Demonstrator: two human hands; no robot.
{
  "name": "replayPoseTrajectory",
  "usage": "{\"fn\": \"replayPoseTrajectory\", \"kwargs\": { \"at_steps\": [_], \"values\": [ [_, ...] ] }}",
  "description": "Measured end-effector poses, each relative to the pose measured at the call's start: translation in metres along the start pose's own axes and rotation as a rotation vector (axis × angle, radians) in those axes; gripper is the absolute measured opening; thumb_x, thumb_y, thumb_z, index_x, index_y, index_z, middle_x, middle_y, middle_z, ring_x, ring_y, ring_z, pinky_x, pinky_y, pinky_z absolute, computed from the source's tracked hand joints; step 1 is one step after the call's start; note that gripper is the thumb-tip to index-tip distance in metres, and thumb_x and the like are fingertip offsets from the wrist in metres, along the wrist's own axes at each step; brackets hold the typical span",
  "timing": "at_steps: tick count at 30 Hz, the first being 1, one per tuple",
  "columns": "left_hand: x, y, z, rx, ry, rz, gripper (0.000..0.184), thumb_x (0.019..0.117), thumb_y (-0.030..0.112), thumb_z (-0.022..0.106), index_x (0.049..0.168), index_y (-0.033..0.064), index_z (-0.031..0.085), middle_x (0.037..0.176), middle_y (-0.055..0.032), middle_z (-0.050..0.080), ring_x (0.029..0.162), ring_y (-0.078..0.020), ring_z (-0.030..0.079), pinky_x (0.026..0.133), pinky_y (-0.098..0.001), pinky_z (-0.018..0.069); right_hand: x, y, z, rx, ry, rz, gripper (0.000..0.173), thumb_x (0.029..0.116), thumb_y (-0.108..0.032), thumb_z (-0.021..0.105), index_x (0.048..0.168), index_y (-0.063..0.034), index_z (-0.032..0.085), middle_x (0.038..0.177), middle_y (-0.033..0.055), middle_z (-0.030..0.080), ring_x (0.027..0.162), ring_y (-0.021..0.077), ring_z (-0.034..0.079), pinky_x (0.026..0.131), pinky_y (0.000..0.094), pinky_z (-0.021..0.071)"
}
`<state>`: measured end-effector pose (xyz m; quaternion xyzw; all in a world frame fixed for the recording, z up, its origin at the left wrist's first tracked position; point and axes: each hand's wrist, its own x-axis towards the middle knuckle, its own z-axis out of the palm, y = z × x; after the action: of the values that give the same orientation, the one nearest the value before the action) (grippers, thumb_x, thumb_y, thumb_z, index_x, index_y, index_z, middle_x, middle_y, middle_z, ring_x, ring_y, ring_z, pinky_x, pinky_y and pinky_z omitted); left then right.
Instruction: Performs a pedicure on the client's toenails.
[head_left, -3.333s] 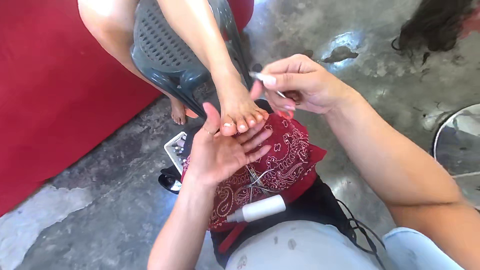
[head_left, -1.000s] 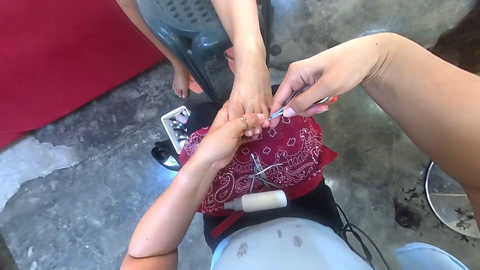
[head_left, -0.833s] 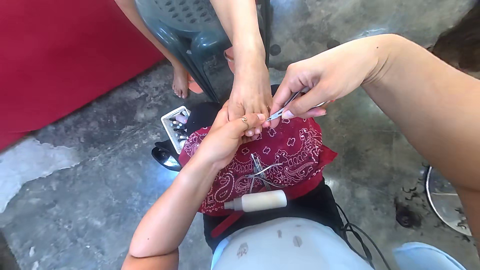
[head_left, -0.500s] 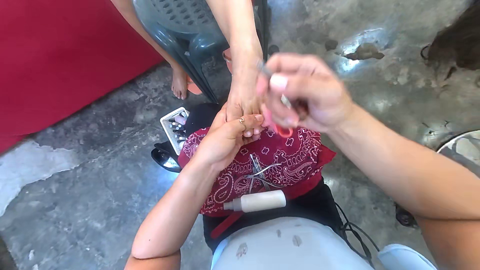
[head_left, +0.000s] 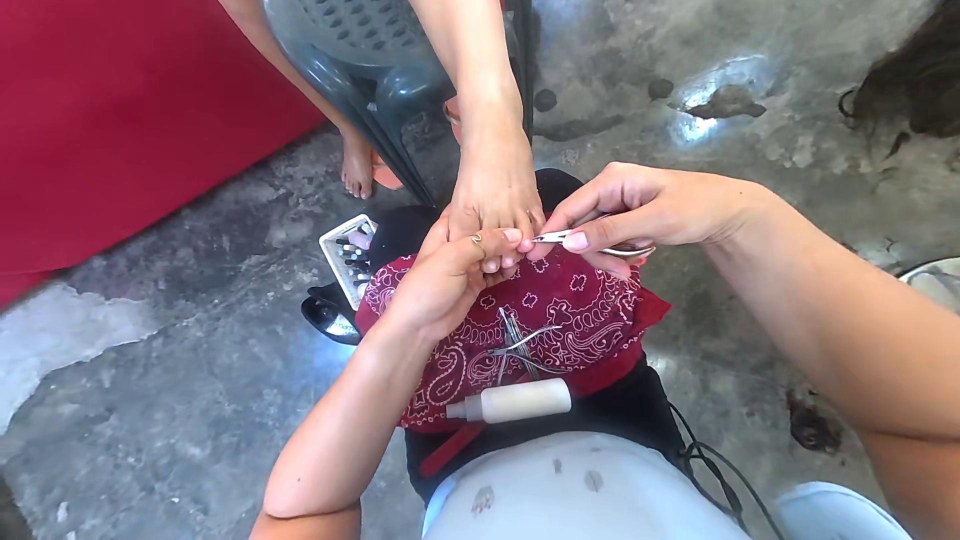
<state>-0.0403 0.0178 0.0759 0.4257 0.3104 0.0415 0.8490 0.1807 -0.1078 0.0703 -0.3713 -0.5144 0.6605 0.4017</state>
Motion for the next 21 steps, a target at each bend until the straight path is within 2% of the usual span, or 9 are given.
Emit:
{"fn": "replayPoseTrajectory", "kwargs": {
  "at_steps": [3,11,15,18,21],
  "values": [
    [-0.0004,0.0007,0.0006,0.010,0.001,0.007,0.015,0.0937,0.003,0.053,0.106,0.0104,0.057,0.082,-0.0035,0.065,0.073,-0.0102,0.065,0.074,-0.0276,0.0588,0.0020,-0.0026,0.0007,-0.033,0.001,0.003,0.028,0.1069,-0.008,0.046,0.118,0.0055,0.068,0.059,-0.0036,0.058,0.041,-0.0033,0.045,0.037,0.0115,0.0354],
    [0.0006,-0.0006,-0.0013,0.009,-0.002,0.018,0.020,0.0935,0.002,0.054,0.111,0.0107,0.054,0.082,-0.0039,0.065,0.073,-0.0101,0.065,0.074,-0.0273,0.0585,0.0069,-0.0055,-0.0004,-0.084,-0.008,0.018,0.026,0.1057,-0.007,0.047,0.115,0.0043,0.069,0.063,-0.0038,0.059,0.044,-0.0007,0.050,0.040,0.0136,0.0435],
    [0.0004,-0.0008,-0.0011,0.012,0.000,0.020,0.020,0.0939,0.002,0.054,0.112,0.0102,0.054,0.084,-0.0045,0.066,0.073,-0.0104,0.066,0.074,-0.0273,0.0586,0.0042,-0.0031,-0.0030,-0.028,-0.039,0.017,0.030,0.1058,-0.006,0.043,0.120,0.0054,0.067,0.058,-0.0053,0.052,0.042,-0.0017,0.043,0.037,0.0122,0.0353],
    [0.0016,-0.0020,-0.0024,0.016,-0.017,0.023,0.020,0.0940,0.003,0.054,0.113,0.0101,0.053,0.084,-0.0044,0.066,0.074,-0.0106,0.065,0.074,-0.0280,0.0587,0.0039,-0.0033,-0.0043,-0.028,-0.044,0.013,0.029,0.1059,-0.005,0.045,0.121,0.0055,0.067,0.059,-0.0049,0.054,0.042,-0.0023,0.044,0.038,0.0117,0.0361],
    [0.0016,-0.0016,-0.0027,0.019,-0.019,0.022,0.023,0.0934,0.003,0.055,0.115,0.0104,0.052,0.084,-0.0047,0.066,0.074,-0.0111,0.066,0.074,-0.0279,0.0588,0.0062,-0.0053,-0.0050,-0.061,-0.047,-0.006,0.026,0.1064,-0.006,0.047,0.117,0.0053,0.068,0.062,-0.0043,0.059,0.044,-0.0028,0.048,0.039,0.0116,0.0408]
  ]
}}
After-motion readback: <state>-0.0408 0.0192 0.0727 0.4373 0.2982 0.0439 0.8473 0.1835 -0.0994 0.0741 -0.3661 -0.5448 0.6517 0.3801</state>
